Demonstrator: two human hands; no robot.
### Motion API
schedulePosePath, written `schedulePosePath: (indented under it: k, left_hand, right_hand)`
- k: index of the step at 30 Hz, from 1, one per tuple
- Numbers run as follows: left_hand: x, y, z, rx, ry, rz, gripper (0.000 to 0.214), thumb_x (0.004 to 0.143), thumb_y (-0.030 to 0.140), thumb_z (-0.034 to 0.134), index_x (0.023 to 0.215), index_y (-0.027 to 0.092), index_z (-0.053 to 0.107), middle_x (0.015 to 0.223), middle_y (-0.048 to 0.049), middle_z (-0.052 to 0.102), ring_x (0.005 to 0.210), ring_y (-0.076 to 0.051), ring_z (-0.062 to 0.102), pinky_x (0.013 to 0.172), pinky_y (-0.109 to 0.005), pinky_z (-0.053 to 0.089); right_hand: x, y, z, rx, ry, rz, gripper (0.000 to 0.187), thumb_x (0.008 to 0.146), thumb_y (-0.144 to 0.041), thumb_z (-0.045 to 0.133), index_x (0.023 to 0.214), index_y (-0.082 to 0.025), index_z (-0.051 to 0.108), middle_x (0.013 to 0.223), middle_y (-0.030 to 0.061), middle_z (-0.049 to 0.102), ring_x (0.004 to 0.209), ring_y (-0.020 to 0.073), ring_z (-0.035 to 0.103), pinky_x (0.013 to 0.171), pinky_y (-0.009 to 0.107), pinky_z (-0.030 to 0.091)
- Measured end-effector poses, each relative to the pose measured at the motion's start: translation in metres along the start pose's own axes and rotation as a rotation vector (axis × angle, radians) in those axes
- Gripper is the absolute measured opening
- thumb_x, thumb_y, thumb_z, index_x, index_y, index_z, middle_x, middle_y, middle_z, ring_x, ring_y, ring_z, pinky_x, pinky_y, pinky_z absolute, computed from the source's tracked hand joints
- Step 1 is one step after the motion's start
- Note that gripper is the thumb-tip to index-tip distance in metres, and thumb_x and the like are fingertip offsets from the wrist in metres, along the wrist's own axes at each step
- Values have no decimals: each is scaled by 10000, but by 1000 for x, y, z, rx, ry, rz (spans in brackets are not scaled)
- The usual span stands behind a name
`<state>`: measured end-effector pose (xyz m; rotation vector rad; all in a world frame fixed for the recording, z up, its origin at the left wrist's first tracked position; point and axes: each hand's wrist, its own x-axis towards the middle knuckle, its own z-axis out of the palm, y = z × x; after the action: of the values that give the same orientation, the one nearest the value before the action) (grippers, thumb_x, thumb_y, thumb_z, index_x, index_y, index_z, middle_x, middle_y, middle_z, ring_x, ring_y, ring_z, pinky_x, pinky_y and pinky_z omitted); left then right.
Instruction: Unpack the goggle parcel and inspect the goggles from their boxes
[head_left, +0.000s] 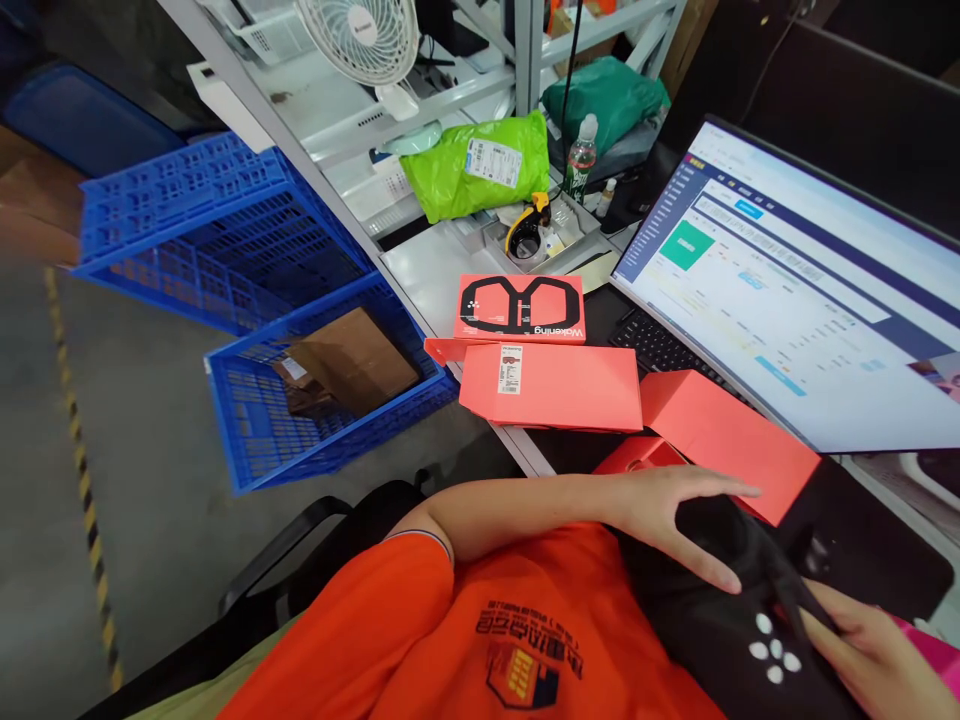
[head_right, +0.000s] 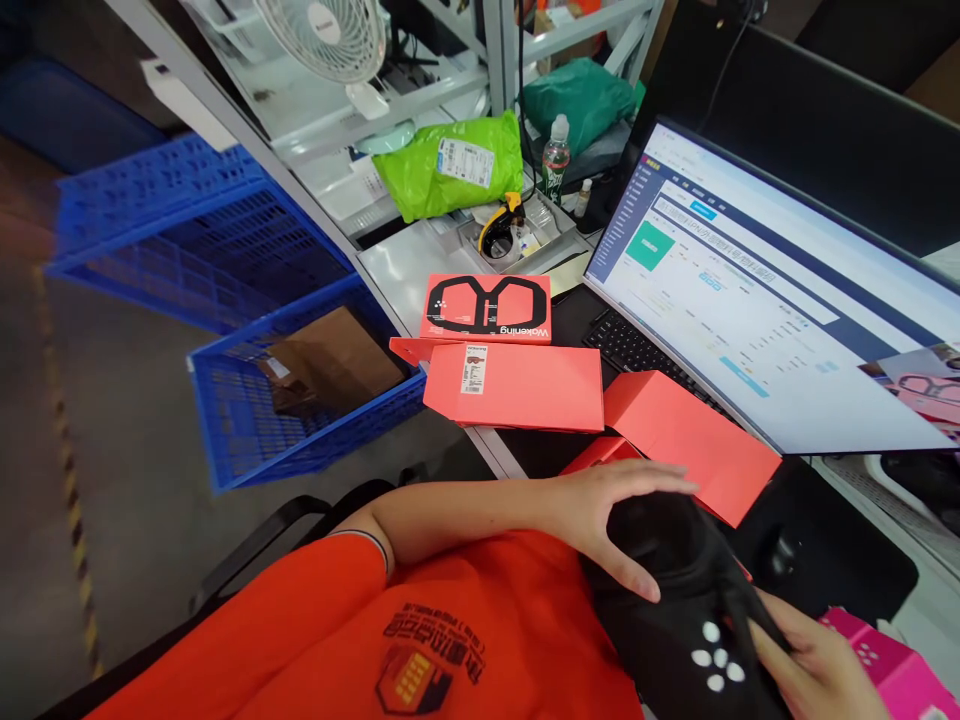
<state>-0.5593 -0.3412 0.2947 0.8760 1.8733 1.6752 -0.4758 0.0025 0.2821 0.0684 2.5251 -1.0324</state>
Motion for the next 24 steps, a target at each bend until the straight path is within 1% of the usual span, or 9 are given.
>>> schedulePosePath:
  k: [3, 5, 8, 11, 14, 17, 19, 21, 24]
  left_hand:
    - [3, -17, -5, -21, -158, -18, 924, 752, 454, 803, 1545, 245, 377, 1626, -74, 348, 1526, -343, 267, 1248, -505, 216]
    - [2, -31, -6, -19, -187, -26, 941, 730, 424, 818, 1542, 248, 377, 1636, -73, 326, 1532, -347, 247, 1246, -515, 205]
    - [-2, -45, -5, -6, -148, -46, 864, 774, 404, 773, 1527, 228, 387, 1579, -88, 416, 1493, -336, 325, 1235, -515, 239]
    - [-7, -48, -2, 32, -111, -51, 806, 800, 405, 743, 1508, 228, 400, 1532, -94, 470, 1460, -334, 362, 1231, -513, 241]
    - [-10, -49, 1, 34, -89, -46, 779, 804, 407, 741, 1489, 241, 411, 1510, -97, 484, 1448, -331, 372, 1223, -504, 247]
    - [-11, -51, 1, 17, -68, -57, 758, 808, 490, 730, 1458, 228, 442, 1478, -117, 492, 1435, -340, 379, 1215, -514, 252]
    - [-10, -54, 0, 5, -84, -58, 825, 781, 612, 717, 1452, 212, 453, 1465, -134, 477, 1437, -357, 358, 1214, -535, 242]
    - [-9, -56, -1, -3, -107, -55, 900, 740, 695, 712, 1454, 211, 456, 1479, -142, 442, 1453, -366, 321, 1217, -548, 227]
    - [-7, -57, -3, -23, -119, -52, 871, 751, 680, 714, 1451, 230, 458, 1507, -133, 409, 1477, -350, 282, 1219, -544, 220]
  right_hand:
    - [28, -16, 11, 108, -329, 52, 352, 749, -516, 757, 971, -249, 818, 1007, 75, 786, 929, 352, 736, 752, 383, 643]
    - [41, -26, 17, 112, -368, 48, 355, 778, -470, 742, 1050, -252, 808, 1110, 77, 773, 1030, 363, 722, 831, 398, 636]
    - [50, -34, 25, 64, -280, -7, 447, 816, -498, 703, 1189, -257, 762, 1247, 80, 729, 1181, 353, 671, 1008, 442, 571]
    - [50, -39, 30, 56, -72, -51, 491, 864, -559, 625, 1244, -265, 727, 1276, 79, 715, 1207, 320, 665, 1068, 453, 530]
    - [40, -50, 34, 1, 119, -90, 496, 891, -601, 568, 1234, -277, 721, 1206, 80, 745, 1076, 299, 727, 949, 427, 608]
    - [26, -68, 40, -251, 132, -230, 524, 855, -648, 606, 1211, -283, 728, 1161, 79, 752, 1012, 307, 733, 821, 407, 632]
    - [18, -82, 45, -436, 161, -291, 497, 905, -641, 537, 1168, -271, 739, 1103, 77, 759, 974, 300, 730, 749, 393, 614]
    - [13, -94, 52, -574, 225, -287, 475, 977, -579, 433, 1157, -252, 727, 1047, 77, 761, 931, 284, 727, 708, 383, 585]
    - [11, -109, 61, -679, 262, -283, 459, 1027, -470, 341, 1103, -192, 699, 992, 108, 749, 893, 280, 719, 708, 382, 560]
